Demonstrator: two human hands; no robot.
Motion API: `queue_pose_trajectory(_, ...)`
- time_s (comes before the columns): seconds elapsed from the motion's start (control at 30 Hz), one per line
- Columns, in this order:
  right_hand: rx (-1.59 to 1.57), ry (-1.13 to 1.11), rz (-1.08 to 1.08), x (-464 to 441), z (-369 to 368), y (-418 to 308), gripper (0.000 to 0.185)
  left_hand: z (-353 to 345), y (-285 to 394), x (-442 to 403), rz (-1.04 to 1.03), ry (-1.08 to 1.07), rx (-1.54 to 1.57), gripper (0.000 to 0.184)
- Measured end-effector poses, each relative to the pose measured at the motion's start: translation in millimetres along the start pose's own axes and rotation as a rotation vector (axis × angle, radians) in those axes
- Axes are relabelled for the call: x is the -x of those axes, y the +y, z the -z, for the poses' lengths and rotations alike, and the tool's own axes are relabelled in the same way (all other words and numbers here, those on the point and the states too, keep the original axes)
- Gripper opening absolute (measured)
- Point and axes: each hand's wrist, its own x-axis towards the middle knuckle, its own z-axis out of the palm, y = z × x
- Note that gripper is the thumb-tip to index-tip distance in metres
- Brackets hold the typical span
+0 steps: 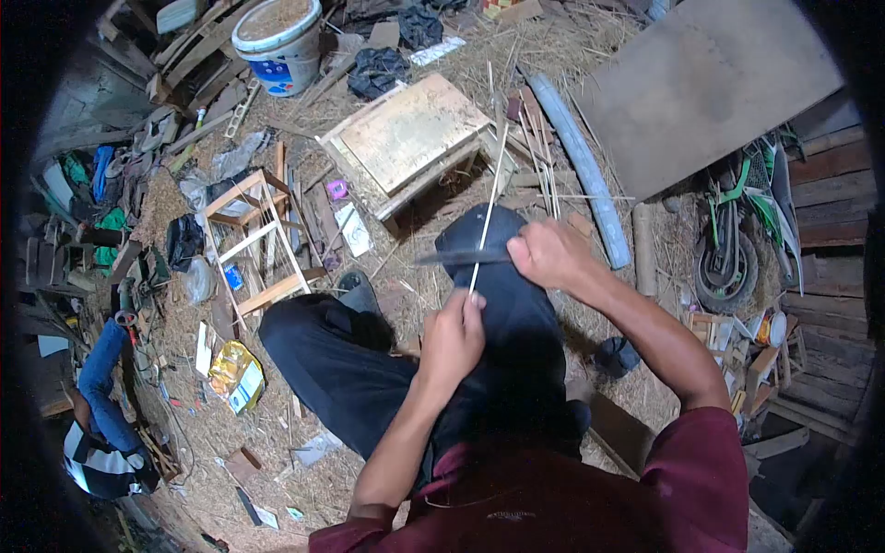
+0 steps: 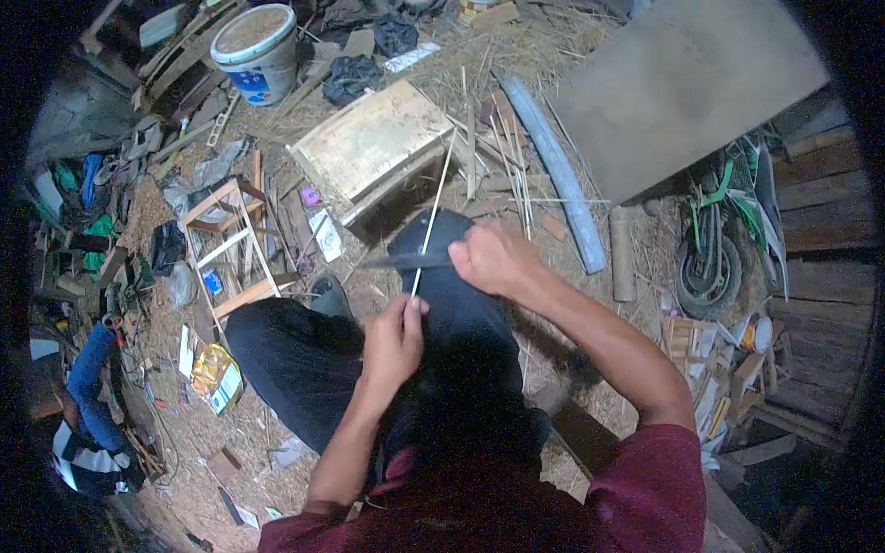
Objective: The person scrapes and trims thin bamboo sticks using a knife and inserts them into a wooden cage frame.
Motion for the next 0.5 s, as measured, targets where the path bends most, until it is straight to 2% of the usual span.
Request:
queue_pose_trajectory(0.13,-0.012,-0.004,0.026,-2.3,1.5,1.2,0.046,-7.6,6.4,-28.4,-0.015,0.029,-0.023,0.022)
queue_pose_trajectory(0.23,0.018,0.069,0.002,-6.4,0.1,9.1,0.046,-0.9,2.0,2.5,0.018,-0.043,0.03,0.02)
queue_pose_trajectory(0.27,0.042,0.103,-0.021,-2.7,-0.2,12.9,0.046,-1.1,-8.3,25.8,-0.055,-0.051,0.042,0.018)
queue_pose_trajectory(0.43,-0.068,0.219,-0.078,-3.7,-7.1,26.5,0.047,46.8,-9.7,100.6,0.272,-0.199,-0.01,0.018)
queue_pose_trajectory(0.5,-0.151,0.279,-0.059,-4.9,-9.6,27.7,0.046,51.1,-12.6,93.1,0.231,-0.175,0.046,0.017)
